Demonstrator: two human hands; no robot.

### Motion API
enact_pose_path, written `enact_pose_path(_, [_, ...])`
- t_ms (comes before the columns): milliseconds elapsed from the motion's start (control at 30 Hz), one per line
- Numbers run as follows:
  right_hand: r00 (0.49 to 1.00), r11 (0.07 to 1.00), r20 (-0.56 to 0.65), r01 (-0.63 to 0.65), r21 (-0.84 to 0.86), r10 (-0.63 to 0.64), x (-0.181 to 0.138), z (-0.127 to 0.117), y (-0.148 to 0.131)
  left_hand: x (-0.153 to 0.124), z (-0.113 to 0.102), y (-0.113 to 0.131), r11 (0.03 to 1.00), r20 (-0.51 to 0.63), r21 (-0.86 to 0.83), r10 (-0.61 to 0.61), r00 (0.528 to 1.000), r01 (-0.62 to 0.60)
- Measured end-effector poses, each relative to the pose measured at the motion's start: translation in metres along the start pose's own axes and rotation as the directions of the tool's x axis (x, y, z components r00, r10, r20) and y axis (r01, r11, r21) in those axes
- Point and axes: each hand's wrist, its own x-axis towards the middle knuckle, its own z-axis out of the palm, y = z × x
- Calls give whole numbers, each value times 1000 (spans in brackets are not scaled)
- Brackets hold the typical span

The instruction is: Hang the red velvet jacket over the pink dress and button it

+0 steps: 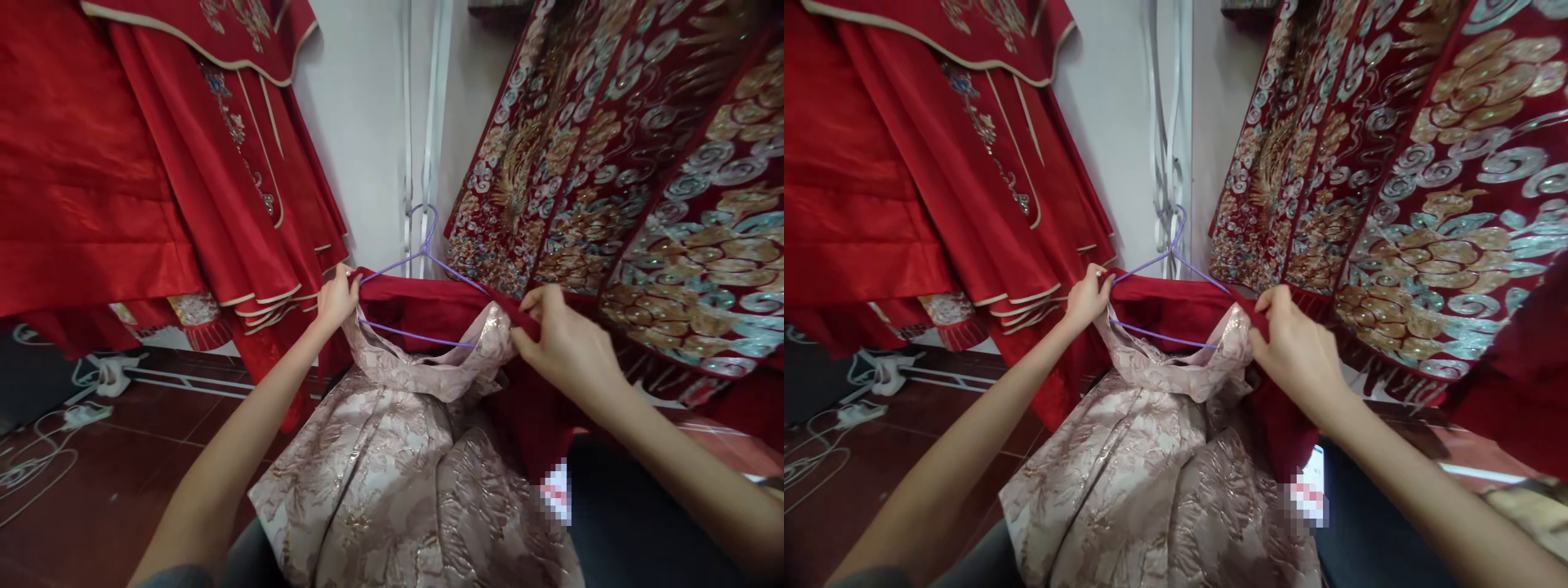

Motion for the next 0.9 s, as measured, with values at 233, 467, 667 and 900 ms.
enact_pose_path(233, [993,735,58,-113,669,100,20,89,17,-9,1,6,995,32,88,50,998,-52])
enact_pose_path(467, [994,641,-20,87,763,-111,26,112,-29,1,-21,-14,983,-44,168,75,996,-67])
enact_pose_path(667, [987,778,21,111,618,-158,29,103,-12,-9,-29,-49,963,-192,253,144,971,-92])
enact_pose_path(900, [991,780,125,-111,616,43,29,120,13,-51,-15,-53,825,110,302,468,877,-478])
